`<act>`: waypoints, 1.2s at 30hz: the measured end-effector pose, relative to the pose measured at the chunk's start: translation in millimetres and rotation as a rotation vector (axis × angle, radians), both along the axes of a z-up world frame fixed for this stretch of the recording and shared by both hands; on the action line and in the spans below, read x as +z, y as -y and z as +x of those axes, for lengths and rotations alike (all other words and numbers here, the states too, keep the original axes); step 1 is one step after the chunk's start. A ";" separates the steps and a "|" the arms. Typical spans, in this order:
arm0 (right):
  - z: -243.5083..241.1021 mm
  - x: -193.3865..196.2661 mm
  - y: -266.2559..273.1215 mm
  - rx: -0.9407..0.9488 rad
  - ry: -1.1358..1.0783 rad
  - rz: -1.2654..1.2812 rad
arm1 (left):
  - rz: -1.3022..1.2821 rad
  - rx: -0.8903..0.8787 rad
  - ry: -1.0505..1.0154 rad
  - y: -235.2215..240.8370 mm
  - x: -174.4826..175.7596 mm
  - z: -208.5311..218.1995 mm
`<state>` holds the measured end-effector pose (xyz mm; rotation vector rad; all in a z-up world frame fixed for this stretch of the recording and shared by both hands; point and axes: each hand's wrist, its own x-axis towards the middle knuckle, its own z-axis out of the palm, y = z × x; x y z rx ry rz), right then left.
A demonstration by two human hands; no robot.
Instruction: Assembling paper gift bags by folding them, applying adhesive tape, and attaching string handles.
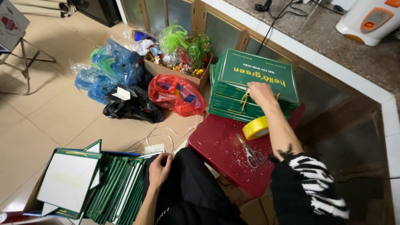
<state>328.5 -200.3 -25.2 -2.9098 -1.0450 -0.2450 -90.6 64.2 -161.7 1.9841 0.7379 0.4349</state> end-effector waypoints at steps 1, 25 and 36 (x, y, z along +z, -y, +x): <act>0.1 -6.6 5.1 0.000 0.003 0.001 | 0.001 0.000 0.003 1.9 -2.5 -0.1; -306.6 -105.5 -81.1 1.063 0.023 0.451 | -0.669 0.129 0.335 -71.4 -21.8 -60.8; -268.7 -124.3 -85.3 0.486 -1.362 0.665 | 0.184 -0.402 -0.008 -25.7 -21.0 -77.5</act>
